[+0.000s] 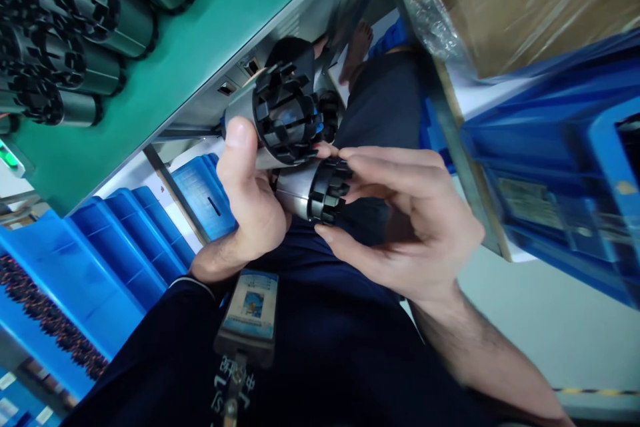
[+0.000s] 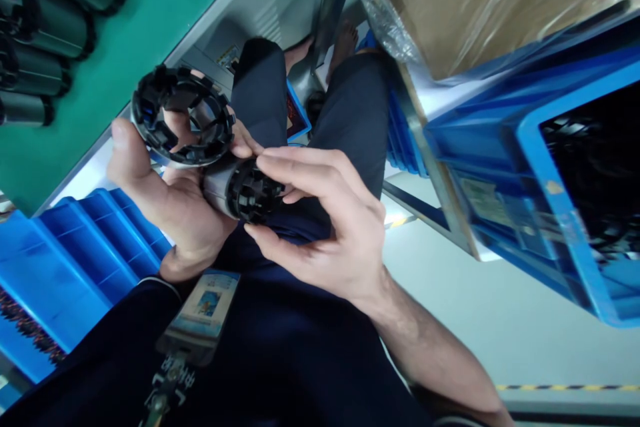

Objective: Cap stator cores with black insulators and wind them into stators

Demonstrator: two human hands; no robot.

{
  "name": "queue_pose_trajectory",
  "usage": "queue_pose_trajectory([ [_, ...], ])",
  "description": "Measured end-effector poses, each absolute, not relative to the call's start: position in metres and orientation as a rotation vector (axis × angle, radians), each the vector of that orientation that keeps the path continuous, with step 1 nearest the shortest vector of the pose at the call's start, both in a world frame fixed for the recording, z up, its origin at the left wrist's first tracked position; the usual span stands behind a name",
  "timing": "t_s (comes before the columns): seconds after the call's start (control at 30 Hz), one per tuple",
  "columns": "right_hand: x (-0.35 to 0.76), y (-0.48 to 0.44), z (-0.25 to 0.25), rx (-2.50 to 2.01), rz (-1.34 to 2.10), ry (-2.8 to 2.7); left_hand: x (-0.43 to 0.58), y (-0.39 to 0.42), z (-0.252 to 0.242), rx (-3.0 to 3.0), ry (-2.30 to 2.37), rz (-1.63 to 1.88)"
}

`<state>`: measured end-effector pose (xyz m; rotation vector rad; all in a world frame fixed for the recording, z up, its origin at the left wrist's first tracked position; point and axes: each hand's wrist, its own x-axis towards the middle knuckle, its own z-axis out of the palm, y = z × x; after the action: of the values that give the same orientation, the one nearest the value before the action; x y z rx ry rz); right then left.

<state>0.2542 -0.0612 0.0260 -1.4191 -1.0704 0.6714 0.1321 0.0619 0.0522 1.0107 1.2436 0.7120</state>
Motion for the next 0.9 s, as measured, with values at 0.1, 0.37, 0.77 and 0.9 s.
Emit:
queue_pose_trajectory([
  [0.1,0.257,-0.059,0.025,-1.392,0.599,-1.147,0.133,0.06,0.055,0.932,1.224,0.71],
  [0.37,0.258,-0.064,0.025,-1.393,0.563,-1.184,0.13,0.058,0.052,0.827,1.065,0.763],
  [0.77,0.27,-0.073,0.033,-1.439,0.525,-1.29,0.139,0.052,0.06,0.691,1.078,0.706],
  [0.9,0.272,-0.076,0.034,-1.444,0.478,-1.359,0.141,0.056,0.068,0.819,1.094,0.69],
])
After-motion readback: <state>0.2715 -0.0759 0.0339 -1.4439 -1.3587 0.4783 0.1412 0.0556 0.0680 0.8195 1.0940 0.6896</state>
